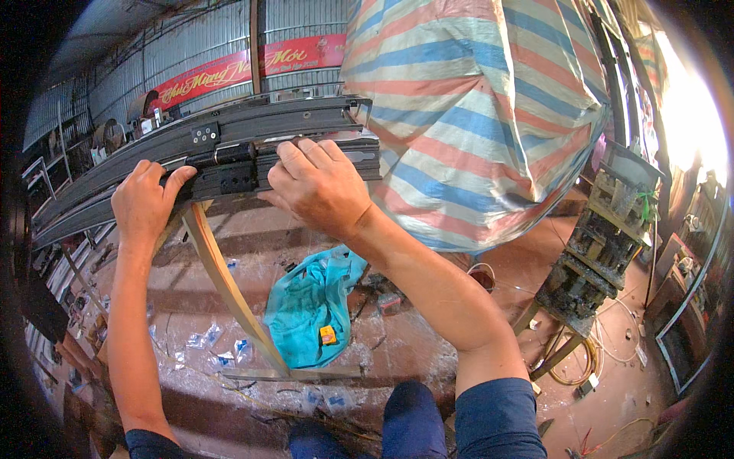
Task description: The person assembles aluminum window frames by hand, aligning and fitting frame sections together on a workbench. They handle frame profiles and small metal rods, positioning components and checking fit without using visible tools.
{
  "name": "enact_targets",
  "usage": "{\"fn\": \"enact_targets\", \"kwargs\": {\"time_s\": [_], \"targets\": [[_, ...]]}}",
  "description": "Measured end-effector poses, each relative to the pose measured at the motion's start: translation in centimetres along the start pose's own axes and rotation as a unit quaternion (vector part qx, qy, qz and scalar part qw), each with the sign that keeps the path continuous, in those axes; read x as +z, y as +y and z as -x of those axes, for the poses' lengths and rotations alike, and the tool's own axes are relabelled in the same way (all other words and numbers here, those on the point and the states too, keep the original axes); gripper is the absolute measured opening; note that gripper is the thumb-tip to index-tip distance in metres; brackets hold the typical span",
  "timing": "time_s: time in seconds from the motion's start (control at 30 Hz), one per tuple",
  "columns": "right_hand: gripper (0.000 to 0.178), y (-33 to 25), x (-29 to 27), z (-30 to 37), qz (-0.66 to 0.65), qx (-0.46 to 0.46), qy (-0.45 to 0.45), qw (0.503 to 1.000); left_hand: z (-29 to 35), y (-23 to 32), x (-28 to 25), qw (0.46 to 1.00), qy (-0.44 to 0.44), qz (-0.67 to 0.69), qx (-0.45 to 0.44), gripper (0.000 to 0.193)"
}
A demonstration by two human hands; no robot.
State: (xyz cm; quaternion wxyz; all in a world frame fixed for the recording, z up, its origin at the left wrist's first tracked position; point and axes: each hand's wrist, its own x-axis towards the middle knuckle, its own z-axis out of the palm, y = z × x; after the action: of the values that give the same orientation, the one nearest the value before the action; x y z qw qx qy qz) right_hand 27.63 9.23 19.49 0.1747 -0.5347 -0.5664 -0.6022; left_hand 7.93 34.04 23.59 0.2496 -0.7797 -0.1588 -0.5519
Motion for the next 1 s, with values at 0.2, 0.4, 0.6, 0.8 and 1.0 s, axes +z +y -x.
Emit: {"fn": "enact_targets", "kwargs": {"time_s": [0.2, 0.4, 0.6, 0.8, 1.0], "targets": [[0.042, 0.0, 0.0, 0.6, 0.007, -0.011, 0.018, 1.000, 0.4, 0.4, 0.2, 1.000, 0.005, -0.004, 0.009, 0.074], [0.043, -0.6, -0.2, 1.2, 0.009, -0.016, 0.004, 1.000, 1.1, 0.4, 0.4, 0.999, -0.020, -0.006, 0.029, 0.067], [0.040, 0.1, 0.0, 0.6, 0.003, -0.014, 0.008, 1.000, 0.7, 0.2, 1.3, 0.996, 0.030, -0.050, 0.061, 0.070], [0.039, 0.2, -0.1, 0.4, 0.006, -0.008, -0.001, 1.000, 0.8, -0.1, 1.1, 0.997, 0.034, -0.044, 0.059, 0.069], [0.055, -0.2, -1.6, 1.1, -0.036, 0.054, 0.003, 0.998, 0.8, 0.0, 0.9, 0.998, 0.050, -0.010, 0.030, 0.060]]}}
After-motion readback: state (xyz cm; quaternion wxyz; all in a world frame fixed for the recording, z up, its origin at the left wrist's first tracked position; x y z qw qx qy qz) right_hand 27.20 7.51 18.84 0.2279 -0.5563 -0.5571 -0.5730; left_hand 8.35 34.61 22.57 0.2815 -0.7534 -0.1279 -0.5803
